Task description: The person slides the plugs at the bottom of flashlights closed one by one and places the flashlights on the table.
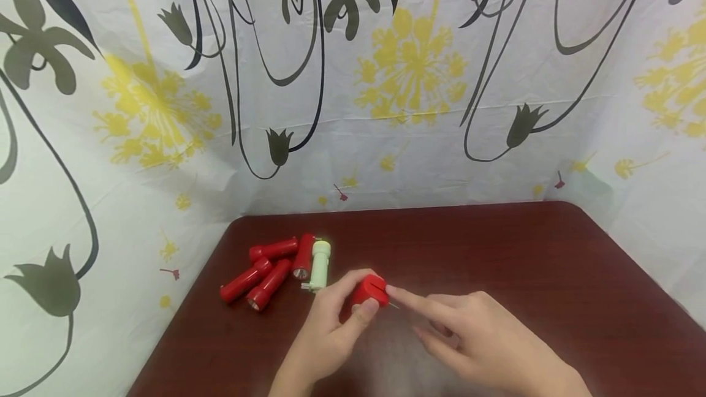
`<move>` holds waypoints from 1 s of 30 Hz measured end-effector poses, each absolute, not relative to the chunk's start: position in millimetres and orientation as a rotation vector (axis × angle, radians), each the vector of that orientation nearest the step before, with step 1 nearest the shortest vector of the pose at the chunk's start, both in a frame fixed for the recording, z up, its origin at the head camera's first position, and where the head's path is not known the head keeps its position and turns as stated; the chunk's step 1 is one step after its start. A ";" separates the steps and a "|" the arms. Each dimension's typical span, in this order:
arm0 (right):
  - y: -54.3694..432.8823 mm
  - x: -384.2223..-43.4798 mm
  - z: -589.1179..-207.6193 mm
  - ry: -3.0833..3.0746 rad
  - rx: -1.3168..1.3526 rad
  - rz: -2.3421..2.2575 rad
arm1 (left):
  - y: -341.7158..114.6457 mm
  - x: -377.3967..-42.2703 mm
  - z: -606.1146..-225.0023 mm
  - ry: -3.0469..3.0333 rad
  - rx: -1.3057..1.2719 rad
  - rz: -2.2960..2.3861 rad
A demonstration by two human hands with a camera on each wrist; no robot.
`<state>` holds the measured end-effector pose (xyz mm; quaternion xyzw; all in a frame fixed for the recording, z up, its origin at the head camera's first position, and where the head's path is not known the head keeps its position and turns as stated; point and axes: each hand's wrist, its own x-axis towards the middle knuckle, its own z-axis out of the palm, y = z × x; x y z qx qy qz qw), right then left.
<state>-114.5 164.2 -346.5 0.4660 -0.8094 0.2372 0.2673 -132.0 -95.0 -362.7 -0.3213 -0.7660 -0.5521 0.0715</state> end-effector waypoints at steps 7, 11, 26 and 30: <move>158.4 -110.8 -347.9 -2.159 1.229 0.553 | -97.9 -129.4 -361.1 -2.295 -1.010 -1.642; 155.4 -108.7 -346.3 -2.135 1.217 0.526 | -99.5 -129.7 -361.1 -2.294 -1.037 -1.618; 155.5 -108.3 -344.9 -2.125 1.258 0.662 | -91.5 -129.7 -363.8 -2.410 -1.064 -1.656; 153.4 -109.0 -345.6 -2.137 1.264 0.745 | -90.4 -129.3 -366.1 -2.417 -1.097 -1.677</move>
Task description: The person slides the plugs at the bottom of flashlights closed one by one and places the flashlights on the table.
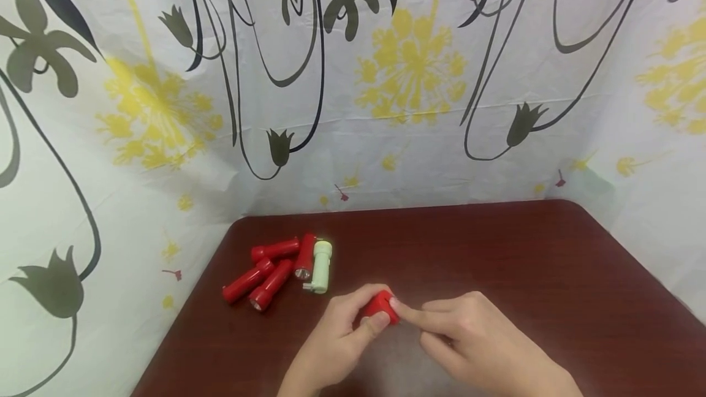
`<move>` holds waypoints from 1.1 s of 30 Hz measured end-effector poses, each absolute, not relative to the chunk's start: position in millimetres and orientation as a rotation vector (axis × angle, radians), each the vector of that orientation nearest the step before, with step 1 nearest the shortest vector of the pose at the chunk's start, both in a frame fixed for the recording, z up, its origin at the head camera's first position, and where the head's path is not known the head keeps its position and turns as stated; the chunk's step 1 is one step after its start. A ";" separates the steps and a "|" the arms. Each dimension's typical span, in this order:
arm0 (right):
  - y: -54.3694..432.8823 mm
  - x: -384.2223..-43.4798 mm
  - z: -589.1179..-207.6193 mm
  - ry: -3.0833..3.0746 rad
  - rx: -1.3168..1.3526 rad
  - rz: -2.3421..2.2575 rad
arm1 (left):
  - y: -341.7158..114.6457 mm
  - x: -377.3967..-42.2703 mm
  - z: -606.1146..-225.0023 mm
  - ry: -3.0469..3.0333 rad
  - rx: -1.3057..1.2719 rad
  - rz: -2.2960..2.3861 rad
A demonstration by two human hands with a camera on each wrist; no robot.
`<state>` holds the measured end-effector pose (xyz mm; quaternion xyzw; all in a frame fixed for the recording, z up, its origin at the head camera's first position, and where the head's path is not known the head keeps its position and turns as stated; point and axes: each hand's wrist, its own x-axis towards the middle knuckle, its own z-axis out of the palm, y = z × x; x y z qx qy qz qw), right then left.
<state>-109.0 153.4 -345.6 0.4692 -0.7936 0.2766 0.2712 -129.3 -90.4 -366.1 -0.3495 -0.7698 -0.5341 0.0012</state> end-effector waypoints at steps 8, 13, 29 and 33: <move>150.8 -112.1 -354.2 -2.141 1.218 0.776 | -89.3 -130.6 -372.2 -2.451 -1.111 -1.711; 151.5 -112.9 -358.0 -2.163 1.175 0.744 | -90.0 -131.3 -374.3 -2.569 -1.045 -1.705; 163.3 -119.8 -364.6 -2.176 1.128 0.545 | -92.0 -131.6 -377.9 -2.629 -0.948 -1.687; 167.0 -119.5 -367.1 -2.220 1.074 0.510 | -92.8 -133.4 -376.5 -2.633 -0.857 -1.762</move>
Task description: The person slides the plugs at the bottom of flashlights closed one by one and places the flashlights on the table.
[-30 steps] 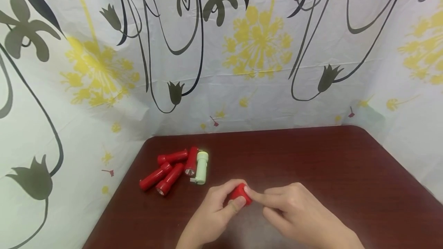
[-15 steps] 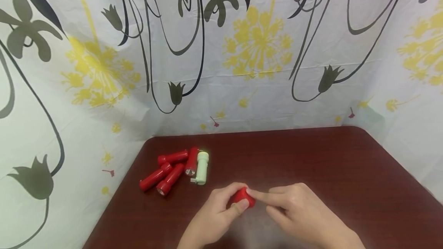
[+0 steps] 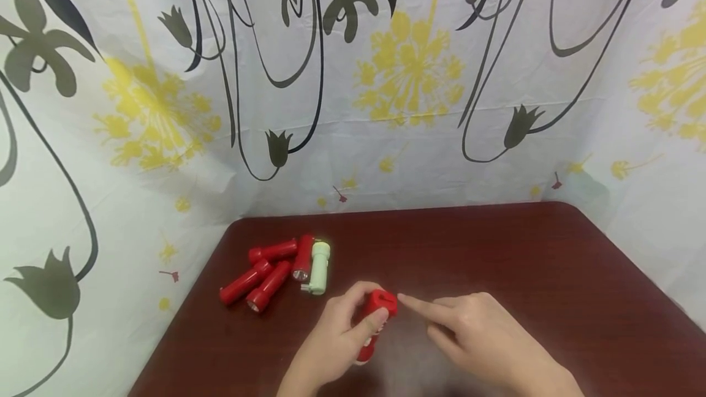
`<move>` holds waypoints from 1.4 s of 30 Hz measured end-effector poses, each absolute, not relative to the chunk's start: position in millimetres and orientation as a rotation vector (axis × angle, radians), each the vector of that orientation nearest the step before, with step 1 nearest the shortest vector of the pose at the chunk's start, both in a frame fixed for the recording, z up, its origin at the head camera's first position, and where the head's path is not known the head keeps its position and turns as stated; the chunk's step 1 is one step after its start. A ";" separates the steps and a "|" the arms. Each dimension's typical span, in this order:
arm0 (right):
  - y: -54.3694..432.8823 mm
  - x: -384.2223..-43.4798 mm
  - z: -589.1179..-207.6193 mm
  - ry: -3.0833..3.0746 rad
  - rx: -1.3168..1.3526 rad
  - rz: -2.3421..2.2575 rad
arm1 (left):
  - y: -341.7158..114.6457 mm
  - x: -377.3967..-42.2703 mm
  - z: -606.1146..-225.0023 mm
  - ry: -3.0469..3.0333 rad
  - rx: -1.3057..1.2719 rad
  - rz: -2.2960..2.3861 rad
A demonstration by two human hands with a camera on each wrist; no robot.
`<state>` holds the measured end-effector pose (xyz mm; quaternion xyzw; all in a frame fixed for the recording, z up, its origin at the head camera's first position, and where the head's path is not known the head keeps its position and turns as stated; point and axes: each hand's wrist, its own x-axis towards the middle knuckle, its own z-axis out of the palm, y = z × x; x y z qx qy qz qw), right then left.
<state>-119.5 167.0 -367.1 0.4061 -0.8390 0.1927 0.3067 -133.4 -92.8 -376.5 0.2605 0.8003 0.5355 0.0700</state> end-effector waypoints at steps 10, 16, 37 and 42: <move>162.7 -120.9 -369.1 -2.363 1.009 0.475 | -94.6 -138.2 -380.4 2.512 0.620 1.677; 165.6 -121.7 -369.9 -2.387 0.992 0.459 | -91.6 -141.9 -381.0 2.606 0.515 1.723; 188.1 -127.6 -387.5 -2.605 0.836 0.368 | -76.6 -161.3 -387.3 2.576 0.340 1.739; 188.5 -128.3 -394.1 -2.609 0.833 0.349 | -80.3 -165.7 -391.4 2.563 0.276 1.735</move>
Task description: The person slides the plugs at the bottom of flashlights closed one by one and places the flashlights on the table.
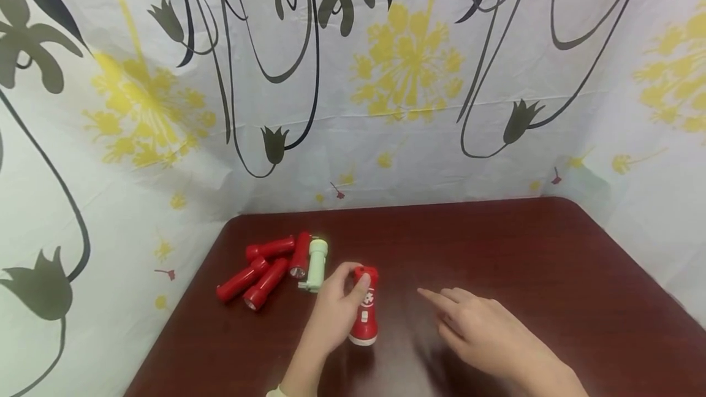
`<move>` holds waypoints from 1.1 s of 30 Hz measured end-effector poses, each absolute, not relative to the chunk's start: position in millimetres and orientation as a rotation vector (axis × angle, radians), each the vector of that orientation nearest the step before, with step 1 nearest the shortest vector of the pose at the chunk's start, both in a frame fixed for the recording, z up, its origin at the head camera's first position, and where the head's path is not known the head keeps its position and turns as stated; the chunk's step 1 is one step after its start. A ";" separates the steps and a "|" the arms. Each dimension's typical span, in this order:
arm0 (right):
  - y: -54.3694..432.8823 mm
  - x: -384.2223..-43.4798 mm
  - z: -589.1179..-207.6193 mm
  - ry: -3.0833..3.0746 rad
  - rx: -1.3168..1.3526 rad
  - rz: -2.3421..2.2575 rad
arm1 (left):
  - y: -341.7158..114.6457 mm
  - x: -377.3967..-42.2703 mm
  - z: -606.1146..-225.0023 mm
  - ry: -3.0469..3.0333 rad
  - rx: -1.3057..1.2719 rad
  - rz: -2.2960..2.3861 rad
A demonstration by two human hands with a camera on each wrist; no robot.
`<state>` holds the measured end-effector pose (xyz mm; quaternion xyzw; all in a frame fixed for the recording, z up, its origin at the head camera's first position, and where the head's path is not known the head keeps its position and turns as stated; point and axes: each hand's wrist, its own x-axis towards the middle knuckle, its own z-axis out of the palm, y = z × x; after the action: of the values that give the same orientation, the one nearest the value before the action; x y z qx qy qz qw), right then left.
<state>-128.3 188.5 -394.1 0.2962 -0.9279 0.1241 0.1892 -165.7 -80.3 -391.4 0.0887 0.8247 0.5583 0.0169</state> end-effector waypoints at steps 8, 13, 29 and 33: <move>187.8 -130.0 -395.7 -2.617 0.849 0.358 | -80.3 -182.3 -392.4 2.605 0.223 1.751; 190.0 -129.6 -393.5 -2.650 0.829 0.354 | -75.6 -203.5 -391.4 2.611 0.183 1.768; 193.8 -126.3 -397.9 -2.709 0.813 0.402 | -60.9 -312.3 -403.4 2.694 -0.140 1.741; 196.8 -124.7 -398.6 -2.710 0.798 0.390 | -60.9 -325.9 -411.2 2.670 -0.177 1.681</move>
<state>-124.7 196.8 -398.6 0.2769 -0.9403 0.1353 0.1445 -325.9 -60.9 -411.2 -0.0561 0.8449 0.5318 -0.0092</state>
